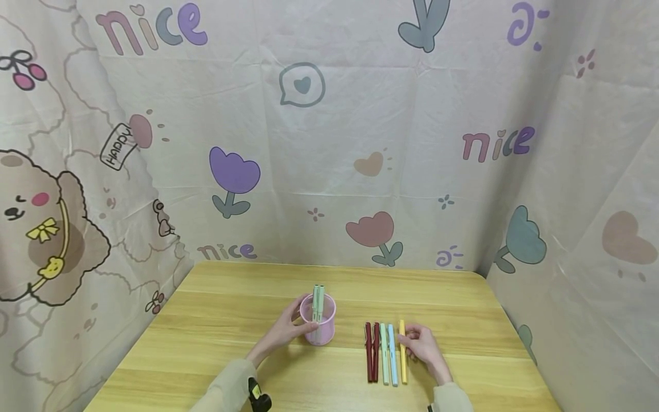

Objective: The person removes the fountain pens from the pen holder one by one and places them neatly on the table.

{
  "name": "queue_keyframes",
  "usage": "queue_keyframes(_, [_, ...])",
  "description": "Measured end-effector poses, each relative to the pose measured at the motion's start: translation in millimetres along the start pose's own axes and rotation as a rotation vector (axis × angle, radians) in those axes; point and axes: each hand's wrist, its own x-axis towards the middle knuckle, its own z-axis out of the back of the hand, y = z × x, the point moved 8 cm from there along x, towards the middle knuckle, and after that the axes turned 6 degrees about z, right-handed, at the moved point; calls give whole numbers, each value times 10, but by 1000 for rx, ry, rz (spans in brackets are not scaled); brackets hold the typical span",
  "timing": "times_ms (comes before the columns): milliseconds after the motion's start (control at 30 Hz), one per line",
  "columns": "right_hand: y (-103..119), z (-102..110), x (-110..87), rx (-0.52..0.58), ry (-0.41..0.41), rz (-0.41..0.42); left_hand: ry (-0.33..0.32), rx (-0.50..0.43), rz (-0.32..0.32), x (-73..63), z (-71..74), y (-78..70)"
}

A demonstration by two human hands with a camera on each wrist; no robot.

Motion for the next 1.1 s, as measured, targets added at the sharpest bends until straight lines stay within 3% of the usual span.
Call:
queue_keyframes(300, [-10, -8, 16, -30, 38, 15, -4, -7, 5, -9, 3, -6])
queue_keyframes(667, [-4, -6, 37, -113, -8, 12, -1, -24, 6, -2, 1, -6])
queue_keyframes(1100, [5, -12, 30, -99, -32, 31, -7, -30, 8, -1, 3, 3])
